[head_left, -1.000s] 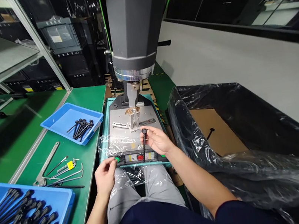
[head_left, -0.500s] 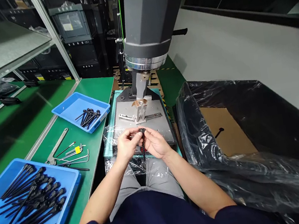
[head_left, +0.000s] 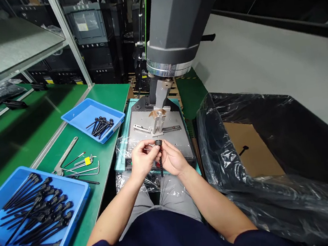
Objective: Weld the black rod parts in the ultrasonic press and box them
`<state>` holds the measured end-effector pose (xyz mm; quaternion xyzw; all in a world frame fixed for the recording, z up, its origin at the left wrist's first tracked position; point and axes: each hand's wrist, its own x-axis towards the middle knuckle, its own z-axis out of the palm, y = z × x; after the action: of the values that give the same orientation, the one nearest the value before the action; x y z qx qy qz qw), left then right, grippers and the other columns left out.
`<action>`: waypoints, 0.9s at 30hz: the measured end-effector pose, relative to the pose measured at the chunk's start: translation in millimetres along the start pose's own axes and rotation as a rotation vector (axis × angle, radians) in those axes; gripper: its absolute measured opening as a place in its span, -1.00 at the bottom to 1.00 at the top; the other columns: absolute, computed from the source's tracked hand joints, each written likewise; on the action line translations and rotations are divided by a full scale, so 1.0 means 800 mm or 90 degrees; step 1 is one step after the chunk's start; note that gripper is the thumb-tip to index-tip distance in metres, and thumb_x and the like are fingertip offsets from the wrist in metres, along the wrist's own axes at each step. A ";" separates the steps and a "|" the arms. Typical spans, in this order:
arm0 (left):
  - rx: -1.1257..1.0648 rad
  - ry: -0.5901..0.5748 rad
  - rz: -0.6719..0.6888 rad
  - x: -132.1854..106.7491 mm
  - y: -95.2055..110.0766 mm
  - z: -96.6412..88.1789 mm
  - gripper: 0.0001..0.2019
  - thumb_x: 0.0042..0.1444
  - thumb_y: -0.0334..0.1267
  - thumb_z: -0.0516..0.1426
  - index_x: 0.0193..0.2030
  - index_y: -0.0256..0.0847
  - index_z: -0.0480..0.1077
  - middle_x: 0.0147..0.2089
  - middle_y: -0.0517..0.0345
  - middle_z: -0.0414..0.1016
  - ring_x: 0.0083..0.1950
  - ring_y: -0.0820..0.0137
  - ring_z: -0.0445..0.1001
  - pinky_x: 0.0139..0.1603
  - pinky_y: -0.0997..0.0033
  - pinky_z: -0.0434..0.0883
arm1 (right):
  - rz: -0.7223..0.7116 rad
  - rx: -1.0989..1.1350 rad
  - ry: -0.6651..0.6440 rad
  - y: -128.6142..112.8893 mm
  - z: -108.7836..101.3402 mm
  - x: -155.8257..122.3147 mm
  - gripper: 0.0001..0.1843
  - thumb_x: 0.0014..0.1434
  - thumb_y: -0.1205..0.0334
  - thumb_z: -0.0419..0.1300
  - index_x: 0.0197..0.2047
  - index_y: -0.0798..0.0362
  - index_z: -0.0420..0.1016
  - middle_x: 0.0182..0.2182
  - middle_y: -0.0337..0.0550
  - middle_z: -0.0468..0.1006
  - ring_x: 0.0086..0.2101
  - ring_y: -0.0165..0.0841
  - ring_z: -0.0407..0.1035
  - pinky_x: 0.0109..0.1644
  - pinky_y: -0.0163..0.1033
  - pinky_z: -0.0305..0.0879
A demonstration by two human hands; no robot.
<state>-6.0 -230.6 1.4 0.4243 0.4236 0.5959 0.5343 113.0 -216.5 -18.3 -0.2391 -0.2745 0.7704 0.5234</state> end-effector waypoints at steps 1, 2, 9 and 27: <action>-0.002 0.000 -0.007 0.000 -0.001 0.000 -0.58 -0.08 -0.09 0.35 -0.15 -0.29 0.42 -0.53 0.26 0.43 -0.56 0.46 0.47 -0.52 0.46 0.46 | 0.005 0.004 -0.001 0.000 0.000 0.000 -0.89 0.25 0.16 0.25 -0.24 0.00 0.44 -0.46 -0.28 0.40 -0.52 -0.47 0.25 -0.47 -0.39 0.31; -0.005 0.001 -0.017 0.000 -0.002 0.000 -0.56 -0.09 -0.09 0.36 -0.14 -0.30 0.41 -0.52 0.26 0.43 -0.56 0.45 0.48 -0.52 0.45 0.47 | 0.010 0.007 -0.002 0.000 0.000 0.000 -0.89 0.25 0.16 0.24 -0.23 0.01 0.45 -0.46 -0.28 0.41 -0.53 -0.48 0.24 -0.49 -0.40 0.29; 0.005 0.031 -0.048 0.001 -0.005 0.003 -0.55 -0.13 -0.10 0.37 -0.15 -0.32 0.43 -0.44 0.21 0.43 -0.53 0.44 0.50 -0.54 0.44 0.48 | 0.014 0.016 0.005 0.002 -0.001 0.001 -0.87 0.24 0.15 0.25 -0.23 0.02 0.48 -0.46 -0.26 0.43 -0.55 -0.48 0.20 -0.53 -0.41 0.23; 0.052 0.045 0.019 0.004 -0.016 0.004 -0.65 -0.05 -0.11 0.33 -0.14 -0.23 0.48 -0.26 0.08 0.52 -0.44 0.45 0.47 -0.51 0.47 0.45 | -0.061 -0.056 0.023 0.006 0.004 0.001 -0.76 0.21 0.00 0.27 -0.28 0.01 0.51 -0.45 -0.21 0.46 -0.48 -0.39 0.29 -0.52 -0.33 0.25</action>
<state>0.2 -226.5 -9.5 0.4305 0.4598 0.6009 0.4921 106.9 -217.7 -19.5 -0.2626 -0.3097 0.7272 0.5534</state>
